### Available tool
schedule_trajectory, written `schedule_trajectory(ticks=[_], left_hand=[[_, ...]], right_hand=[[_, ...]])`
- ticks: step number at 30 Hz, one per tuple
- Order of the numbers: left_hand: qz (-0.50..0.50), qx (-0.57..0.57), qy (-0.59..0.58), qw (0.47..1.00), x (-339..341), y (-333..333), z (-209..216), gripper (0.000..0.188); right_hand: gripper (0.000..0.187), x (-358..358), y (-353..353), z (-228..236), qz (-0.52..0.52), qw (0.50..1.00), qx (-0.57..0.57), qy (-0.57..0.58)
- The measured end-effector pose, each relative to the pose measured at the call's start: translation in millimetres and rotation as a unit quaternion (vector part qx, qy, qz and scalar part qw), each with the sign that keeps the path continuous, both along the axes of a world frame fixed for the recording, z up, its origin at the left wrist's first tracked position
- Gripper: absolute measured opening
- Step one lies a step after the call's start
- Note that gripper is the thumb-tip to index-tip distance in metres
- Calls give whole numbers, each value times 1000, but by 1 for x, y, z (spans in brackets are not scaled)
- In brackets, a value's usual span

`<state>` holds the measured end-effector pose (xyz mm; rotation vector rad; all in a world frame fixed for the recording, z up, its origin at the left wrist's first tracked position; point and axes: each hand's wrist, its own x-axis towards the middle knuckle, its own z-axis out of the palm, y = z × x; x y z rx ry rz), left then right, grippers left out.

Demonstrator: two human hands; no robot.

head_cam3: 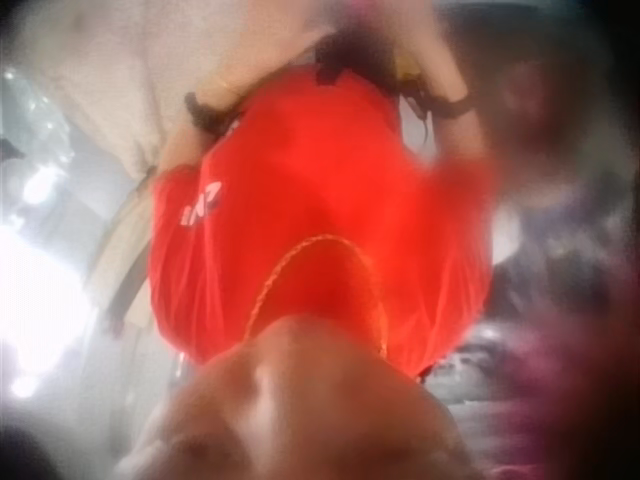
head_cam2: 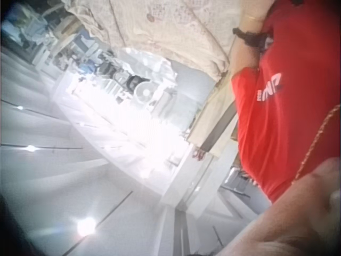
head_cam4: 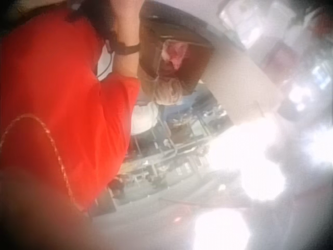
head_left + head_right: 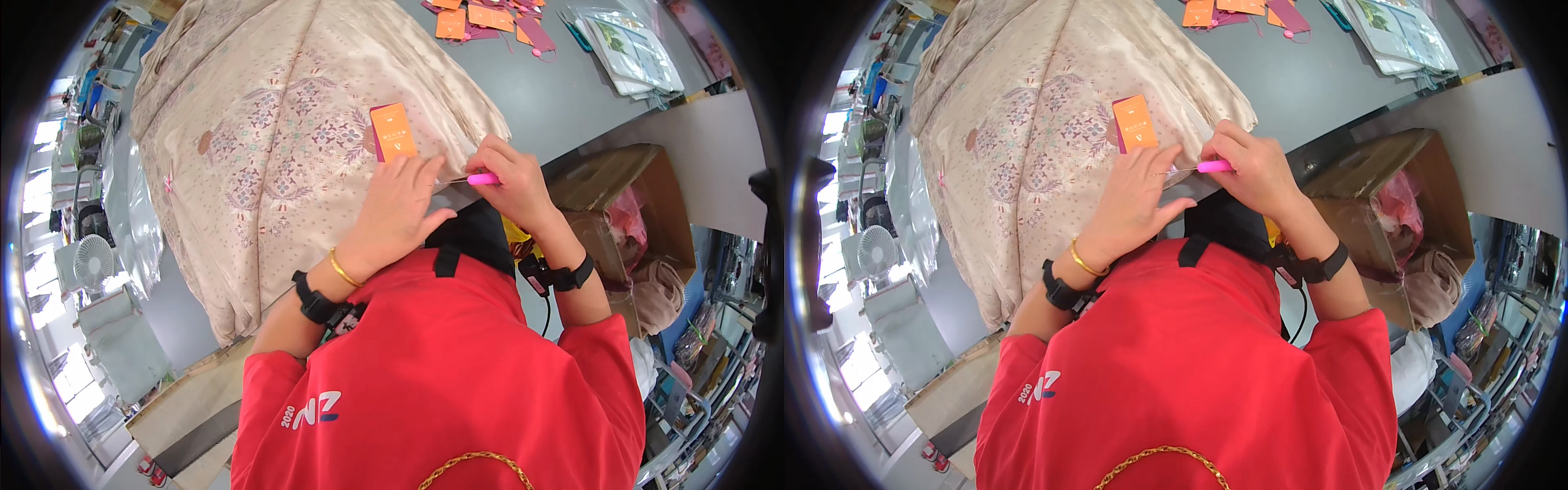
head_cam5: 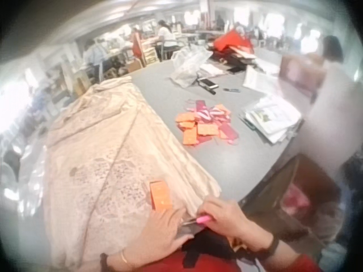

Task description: The person sews small colored tags onto a large piece of patterned fabric using a needle and thread. They repeatedly pick up tags, align them on the fabric, and stitch them in place one at a time.

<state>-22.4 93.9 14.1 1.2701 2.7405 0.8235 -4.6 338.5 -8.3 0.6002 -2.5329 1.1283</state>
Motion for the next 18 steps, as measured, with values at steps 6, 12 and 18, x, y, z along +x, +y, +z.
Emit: schedule_trajectory(ticks=[6, 12, 18], left_hand=[[67, 25, -97, 993, -23, 1, -2, 38], [267, 237, -262, 897, -109, -113, 9, 29], [492, 180, -143, 840, -238, -361, 22, 45]], right_hand=[[23, 2, -16, 5, -3, 996, -76, -51], [16, -10, 1, 7, -112, 969, -145, -168], [22, -3, -10, 8, 51, 994, -19, -99]])
